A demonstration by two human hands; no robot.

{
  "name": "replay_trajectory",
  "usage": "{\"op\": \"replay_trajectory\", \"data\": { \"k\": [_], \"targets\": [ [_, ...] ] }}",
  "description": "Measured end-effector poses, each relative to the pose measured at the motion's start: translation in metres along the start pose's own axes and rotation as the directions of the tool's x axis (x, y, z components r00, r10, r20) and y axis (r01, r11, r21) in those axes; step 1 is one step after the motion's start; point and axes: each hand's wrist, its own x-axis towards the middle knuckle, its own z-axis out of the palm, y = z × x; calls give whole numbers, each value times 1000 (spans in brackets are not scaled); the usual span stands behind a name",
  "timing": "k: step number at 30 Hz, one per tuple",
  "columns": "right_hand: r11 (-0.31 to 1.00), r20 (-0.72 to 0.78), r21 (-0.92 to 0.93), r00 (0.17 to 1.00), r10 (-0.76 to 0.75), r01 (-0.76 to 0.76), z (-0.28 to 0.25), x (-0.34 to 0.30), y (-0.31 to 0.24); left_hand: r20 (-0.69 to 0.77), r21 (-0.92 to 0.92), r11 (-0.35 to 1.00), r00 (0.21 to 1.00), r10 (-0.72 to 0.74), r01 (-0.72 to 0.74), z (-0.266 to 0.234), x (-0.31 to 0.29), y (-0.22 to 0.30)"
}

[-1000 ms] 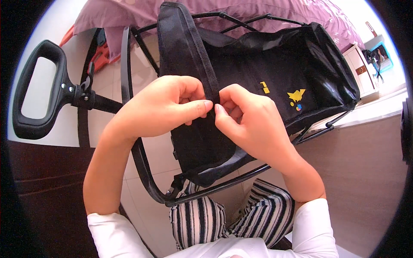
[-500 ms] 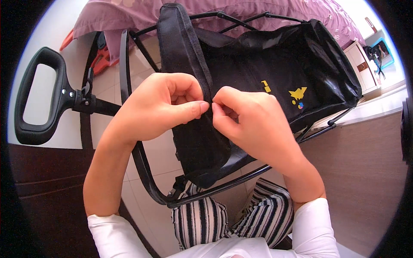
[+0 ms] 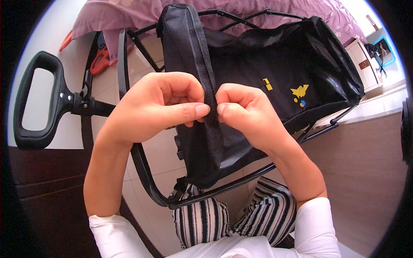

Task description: The person attaches the fabric lining to a stroller frame by folding the edges over the metal bars and securing the hook-and-loop fasteners along the sides.

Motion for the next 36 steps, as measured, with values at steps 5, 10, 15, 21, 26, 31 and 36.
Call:
{"op": "replay_trajectory", "data": {
  "k": [5,10,15,21,26,31,36],
  "targets": [
    [981,92,180,994,62,-78,-2,-1,-1,25,-43,999,1000,-9,10,-2,-3,0],
    [981,135,184,990,33,-58,-5,-2,-1,74,-38,999,997,14,-11,-4,-3,-5],
    [994,118,111,993,2,-15,-4,-3,-3,135,33,999,990,30,-35,-4,-2,-6],
    [992,14,113,999,47,-48,0,3,-1,124,39,998,991,42,-47,0,-4,-6],
    [995,-73,85,997,-41,47,5,8,2,108,92,983,983,148,-159,1,-5,-7],
    [915,-37,-297,954,-297,273,30,23,-31,-517,177,911,753,408,-372,-10,-13,0],
    [716,192,-503,870,-454,484,83,39,-47,-626,261,947,714,314,-187,-32,-31,10]
  ]
}}
